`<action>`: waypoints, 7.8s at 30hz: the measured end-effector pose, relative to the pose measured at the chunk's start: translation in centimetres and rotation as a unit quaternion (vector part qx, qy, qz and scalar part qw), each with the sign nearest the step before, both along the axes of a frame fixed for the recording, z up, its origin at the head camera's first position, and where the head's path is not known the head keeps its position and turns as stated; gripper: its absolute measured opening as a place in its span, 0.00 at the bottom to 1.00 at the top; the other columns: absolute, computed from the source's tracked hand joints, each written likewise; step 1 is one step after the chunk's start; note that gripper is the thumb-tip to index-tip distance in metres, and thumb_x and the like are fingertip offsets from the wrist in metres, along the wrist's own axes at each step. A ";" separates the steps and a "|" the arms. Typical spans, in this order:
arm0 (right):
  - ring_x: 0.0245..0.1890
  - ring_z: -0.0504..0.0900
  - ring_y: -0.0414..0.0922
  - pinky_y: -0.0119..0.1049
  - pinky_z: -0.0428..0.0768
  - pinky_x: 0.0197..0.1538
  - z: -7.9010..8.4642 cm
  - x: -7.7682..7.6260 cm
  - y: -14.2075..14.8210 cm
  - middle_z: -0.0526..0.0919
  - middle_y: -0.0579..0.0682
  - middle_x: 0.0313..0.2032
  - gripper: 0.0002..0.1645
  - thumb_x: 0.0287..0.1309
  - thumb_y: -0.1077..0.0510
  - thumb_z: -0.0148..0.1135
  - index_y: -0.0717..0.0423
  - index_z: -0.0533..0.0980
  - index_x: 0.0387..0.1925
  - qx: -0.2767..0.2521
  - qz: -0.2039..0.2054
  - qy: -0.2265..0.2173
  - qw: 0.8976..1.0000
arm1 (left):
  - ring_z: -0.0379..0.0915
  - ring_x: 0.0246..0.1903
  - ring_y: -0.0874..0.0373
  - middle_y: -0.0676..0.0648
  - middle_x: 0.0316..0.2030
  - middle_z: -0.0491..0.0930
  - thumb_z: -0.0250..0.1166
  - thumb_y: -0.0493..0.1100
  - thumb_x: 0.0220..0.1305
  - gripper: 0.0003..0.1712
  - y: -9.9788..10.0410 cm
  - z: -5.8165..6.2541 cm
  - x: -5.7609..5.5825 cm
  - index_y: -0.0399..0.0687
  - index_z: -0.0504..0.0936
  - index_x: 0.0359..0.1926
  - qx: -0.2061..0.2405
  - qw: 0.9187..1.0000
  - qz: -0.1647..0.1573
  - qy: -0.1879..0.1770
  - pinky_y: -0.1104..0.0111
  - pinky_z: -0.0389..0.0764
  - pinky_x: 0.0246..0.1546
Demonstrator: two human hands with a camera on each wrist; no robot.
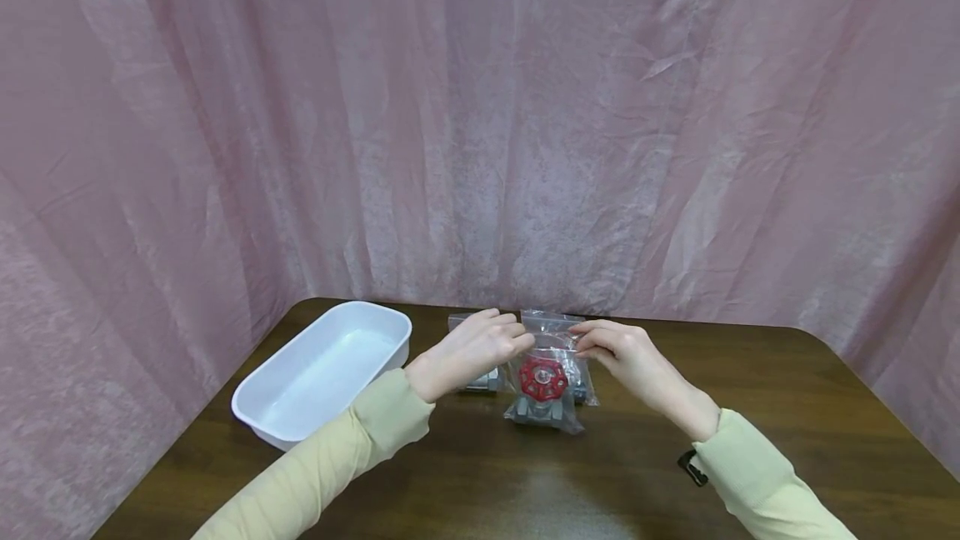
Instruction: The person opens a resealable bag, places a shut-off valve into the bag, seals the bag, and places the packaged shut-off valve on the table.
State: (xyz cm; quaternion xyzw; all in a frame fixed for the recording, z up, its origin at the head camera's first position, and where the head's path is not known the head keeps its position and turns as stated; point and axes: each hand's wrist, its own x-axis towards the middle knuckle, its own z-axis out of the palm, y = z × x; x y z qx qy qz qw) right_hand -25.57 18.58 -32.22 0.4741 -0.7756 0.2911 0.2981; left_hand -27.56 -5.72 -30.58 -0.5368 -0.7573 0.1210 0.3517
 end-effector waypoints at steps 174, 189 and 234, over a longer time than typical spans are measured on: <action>0.23 0.74 0.38 0.33 0.72 0.27 0.1 -1.1 -5.2 0.77 0.41 0.20 0.06 0.41 0.65 0.70 0.54 0.80 0.20 0.057 -0.159 -0.067 0.983 | 0.69 0.23 0.65 0.55 0.30 0.81 0.65 0.40 0.56 0.04 0.5 -5.6 -1.3 0.46 0.84 0.32 0.441 0.778 -0.049 -0.445 0.73 0.69 0.22; 0.20 0.71 0.34 0.31 0.70 0.25 -0.1 -0.6 -3.7 0.78 0.39 0.23 0.03 0.45 0.61 0.69 0.53 0.81 0.24 0.046 -0.167 -0.121 0.977 | 0.71 0.25 0.65 0.56 0.30 0.81 0.65 0.39 0.55 0.03 0.4 -5.8 -1.4 0.47 0.84 0.31 0.460 0.764 -0.040 -0.450 0.72 0.71 0.24; 0.23 0.72 0.33 0.31 0.72 0.26 -0.7 -0.6 -2.9 0.79 0.40 0.25 0.04 0.44 0.63 0.69 0.54 0.81 0.26 0.022 -0.147 -0.110 0.983 | 0.66 0.19 0.64 0.60 0.25 0.78 0.66 0.43 0.55 0.03 0.9 -6.1 -1.6 0.50 0.82 0.30 0.459 0.761 -0.019 -0.457 0.72 0.68 0.18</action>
